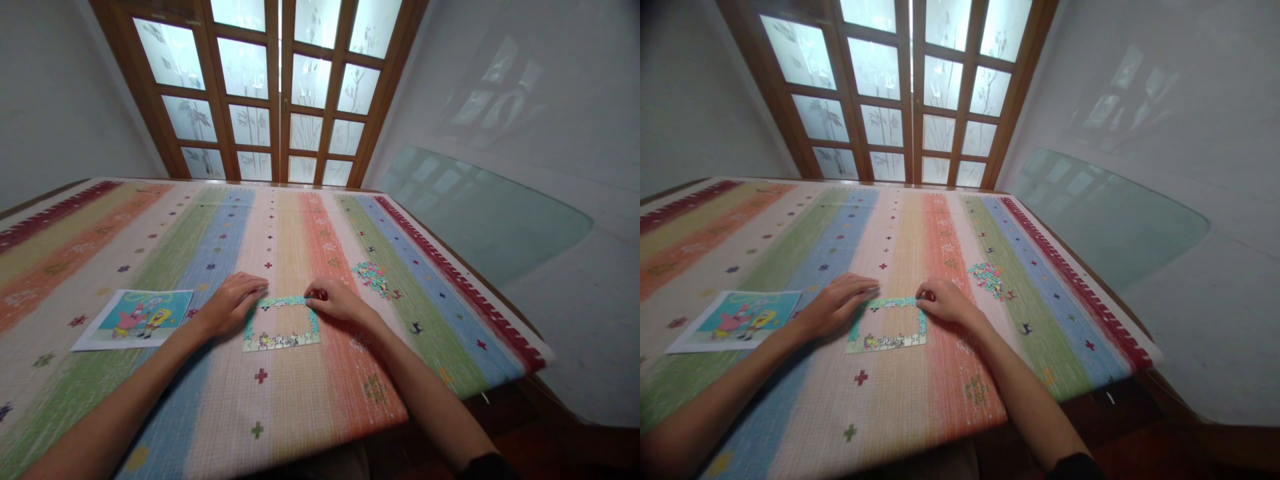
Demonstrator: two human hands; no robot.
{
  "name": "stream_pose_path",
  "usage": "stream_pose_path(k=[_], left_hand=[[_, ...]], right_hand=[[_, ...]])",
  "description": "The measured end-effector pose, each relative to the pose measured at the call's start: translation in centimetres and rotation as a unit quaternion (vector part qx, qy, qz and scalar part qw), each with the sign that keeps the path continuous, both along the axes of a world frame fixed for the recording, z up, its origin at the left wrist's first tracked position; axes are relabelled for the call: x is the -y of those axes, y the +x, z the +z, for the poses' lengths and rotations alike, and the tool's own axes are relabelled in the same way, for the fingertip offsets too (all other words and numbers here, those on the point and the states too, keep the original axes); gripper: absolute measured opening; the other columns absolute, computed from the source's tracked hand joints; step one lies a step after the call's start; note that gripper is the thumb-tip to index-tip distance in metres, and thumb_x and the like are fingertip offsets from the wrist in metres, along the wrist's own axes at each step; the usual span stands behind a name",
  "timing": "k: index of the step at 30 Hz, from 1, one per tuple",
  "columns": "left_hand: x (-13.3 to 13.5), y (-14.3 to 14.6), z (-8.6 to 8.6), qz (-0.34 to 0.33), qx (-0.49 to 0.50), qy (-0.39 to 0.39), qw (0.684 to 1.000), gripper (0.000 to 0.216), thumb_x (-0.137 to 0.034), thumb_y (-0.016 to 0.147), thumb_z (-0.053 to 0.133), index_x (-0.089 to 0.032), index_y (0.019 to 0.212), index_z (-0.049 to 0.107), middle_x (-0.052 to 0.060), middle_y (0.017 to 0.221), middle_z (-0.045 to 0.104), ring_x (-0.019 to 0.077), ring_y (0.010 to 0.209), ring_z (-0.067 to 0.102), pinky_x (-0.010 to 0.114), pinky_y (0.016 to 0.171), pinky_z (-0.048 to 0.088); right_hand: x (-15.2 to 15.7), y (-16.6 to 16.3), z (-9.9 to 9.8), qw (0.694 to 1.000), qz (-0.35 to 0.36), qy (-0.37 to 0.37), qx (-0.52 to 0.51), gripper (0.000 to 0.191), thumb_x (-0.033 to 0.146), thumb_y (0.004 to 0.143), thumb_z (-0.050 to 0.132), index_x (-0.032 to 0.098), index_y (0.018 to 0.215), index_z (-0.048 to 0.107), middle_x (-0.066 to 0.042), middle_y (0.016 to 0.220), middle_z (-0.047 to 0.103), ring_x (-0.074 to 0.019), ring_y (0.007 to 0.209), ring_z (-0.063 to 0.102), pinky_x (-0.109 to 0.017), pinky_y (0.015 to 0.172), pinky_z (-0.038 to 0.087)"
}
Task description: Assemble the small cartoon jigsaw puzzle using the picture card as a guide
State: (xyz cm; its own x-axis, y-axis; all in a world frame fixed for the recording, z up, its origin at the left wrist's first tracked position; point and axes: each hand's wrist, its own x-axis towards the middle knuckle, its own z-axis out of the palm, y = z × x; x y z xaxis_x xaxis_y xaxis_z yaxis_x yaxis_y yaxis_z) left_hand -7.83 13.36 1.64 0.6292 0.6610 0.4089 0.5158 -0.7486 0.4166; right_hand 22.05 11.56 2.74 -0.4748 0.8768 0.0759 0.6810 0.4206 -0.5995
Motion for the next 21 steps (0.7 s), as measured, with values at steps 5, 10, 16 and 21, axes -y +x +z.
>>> stream_pose_path(k=[5, 10, 16, 21], left_hand=[[0.5, -2.9, 0.4, 0.012, -0.063, 0.005, 0.998, 0.034, -0.035, 0.100, 0.046, -0.023, 0.128, 0.063, 0.010, 0.119, 0.073, 0.0281, 0.107, 0.066, 0.050, 0.096, 0.050], [2.8, -4.3, -0.2, 0.034, -0.078, -0.013, 0.996, 0.074, -0.049, 0.091, 0.064, -0.027, 0.156, 0.037, 0.014, 0.137, 0.064, 0.0351, 0.121, 0.060, 0.054, 0.104, 0.047], [3.6, -3.4, -0.8, -0.009, -0.080, -0.025, 0.996, 0.098, -0.059, 0.082, 0.073, -0.027, 0.161, 0.026, 0.014, 0.140, 0.060, 0.0374, 0.123, 0.056, 0.056, 0.104, 0.046], [3.6, -3.2, -0.3, -0.006, -0.087, -0.038, 0.995, 0.099, -0.056, 0.083, 0.074, -0.028, 0.162, 0.022, 0.014, 0.139, 0.059, 0.0359, 0.121, 0.056, 0.055, 0.105, 0.044]], right_hand=[[-0.1, 0.4, -0.3, 0.999, 0.029, 0.020, -0.024, 0.007, 0.014, 0.090, 0.066, 0.018, 0.089, 0.071, -0.002, 0.081, 0.063, -0.0151, 0.073, 0.057, -0.029, 0.069, 0.044], [0.7, 1.2, -0.9, 0.992, 0.045, 0.070, -0.090, 0.014, 0.027, 0.095, 0.065, 0.019, 0.106, 0.069, -0.007, 0.098, 0.066, -0.0201, 0.091, 0.062, -0.037, 0.085, 0.050], [2.2, 2.4, -0.6, 0.991, 0.110, 0.039, -0.066, 0.088, 0.046, 0.070, 0.091, 0.020, 0.144, 0.050, -0.016, 0.137, 0.057, -0.0321, 0.128, 0.053, -0.050, 0.111, 0.042], [2.5, 3.0, -1.1, 0.994, 0.100, 0.017, -0.045, 0.106, 0.049, 0.061, 0.094, 0.023, 0.152, 0.044, -0.016, 0.140, 0.055, -0.0355, 0.131, 0.050, -0.056, 0.113, 0.040]])
